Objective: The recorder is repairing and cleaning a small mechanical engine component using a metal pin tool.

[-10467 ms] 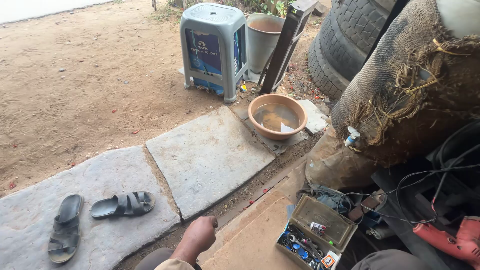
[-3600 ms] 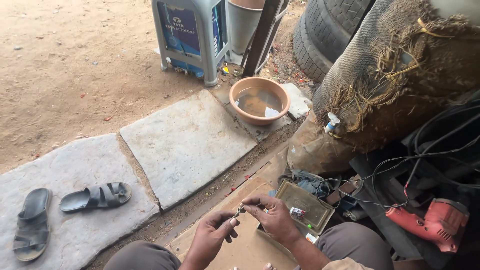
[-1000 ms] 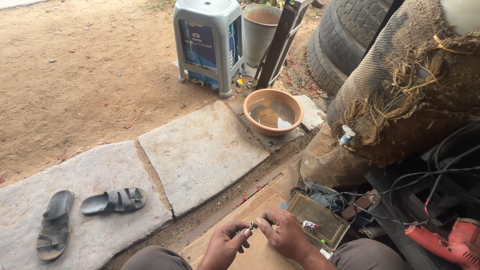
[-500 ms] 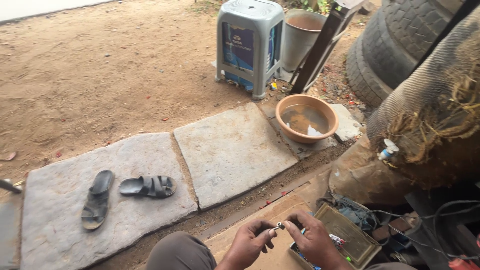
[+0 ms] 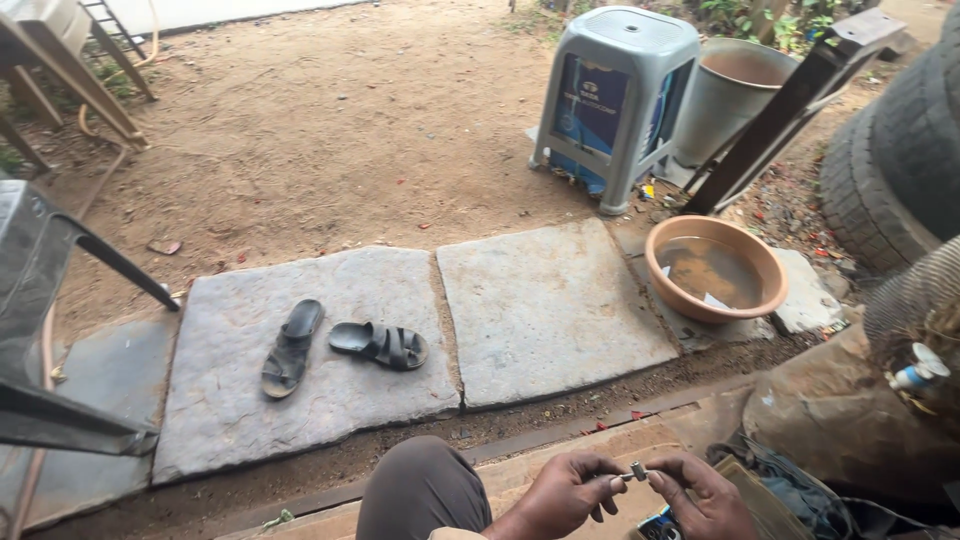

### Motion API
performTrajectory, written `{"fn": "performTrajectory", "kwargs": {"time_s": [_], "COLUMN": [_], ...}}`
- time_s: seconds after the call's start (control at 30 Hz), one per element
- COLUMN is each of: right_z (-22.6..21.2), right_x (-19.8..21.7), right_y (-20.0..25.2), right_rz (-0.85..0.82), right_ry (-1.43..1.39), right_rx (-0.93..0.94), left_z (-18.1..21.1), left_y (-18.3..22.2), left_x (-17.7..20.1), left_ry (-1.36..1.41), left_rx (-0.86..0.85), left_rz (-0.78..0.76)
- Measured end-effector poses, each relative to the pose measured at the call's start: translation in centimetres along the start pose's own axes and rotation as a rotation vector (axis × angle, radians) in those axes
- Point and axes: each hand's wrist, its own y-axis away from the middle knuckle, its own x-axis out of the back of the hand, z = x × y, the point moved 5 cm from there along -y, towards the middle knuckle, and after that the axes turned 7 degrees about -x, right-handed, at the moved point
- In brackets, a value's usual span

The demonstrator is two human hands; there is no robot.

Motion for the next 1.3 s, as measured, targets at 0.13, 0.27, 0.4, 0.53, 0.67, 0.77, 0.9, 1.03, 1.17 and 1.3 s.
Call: {"fn": "performTrajectory", "kwargs": {"time_s": [0.13, 0.27, 0.4, 0.53, 0.67, 0.77, 0.9, 1.03, 1.17, 1.3], "right_z": [1.8, 2.7, 0.8, 0.0, 1.0, 0.2, 1.6, 1.4, -0.6, -3.5], "right_x": [0.0, -0.2, 0.6, 0.4, 0.1, -0.4, -1.1, -0.9, -0.8, -0.5], "right_y": [-0.8, -1.3, -0.3, 0.0, -0.4, -0.3, -0.6, -0.6, 0.3, 1.3], "right_rz": [0.027, 0.005, 0.105, 0.081, 0.037, -0.018, -0.135, -0.141, -0.112, -0.071], "right_ry": [0.106, 0.093, 0.134, 0.132, 0.099, -0.014, -0.057, -0.054, -0.107, -0.018], "right_rx": [-0.055, -0.1, -0.01, -0.019, -0.019, 0.041, -0.091, -0.07, -0.043, -0.038], "left_z": [0.6, 1.1, 0.7, 0.7, 0.7, 0.7, 1.1, 2.6, -0.1, -2.8], "left_y": [0.0, 0.2, 0.0, 0.2, 0.1, 0.0, 0.1, 0.4, -0.3, -0.9], "left_x": [-0.3, -0.2, -0.4, -0.4, -0.2, 0.0, -0.2, -0.7, -0.2, 0.7], "left_ry": [-0.042, -0.069, -0.033, -0.034, -0.069, -0.032, -0.008, -0.055, -0.055, -0.045], "left_rx": [0.029, 0.024, 0.004, 0.028, 0.037, 0.011, 0.042, 0.111, 0.135, 0.098], "left_rz": [0.012, 0.001, -0.024, -0.024, -0.011, 0.0, -0.015, 0.006, -0.01, 0.082]}}
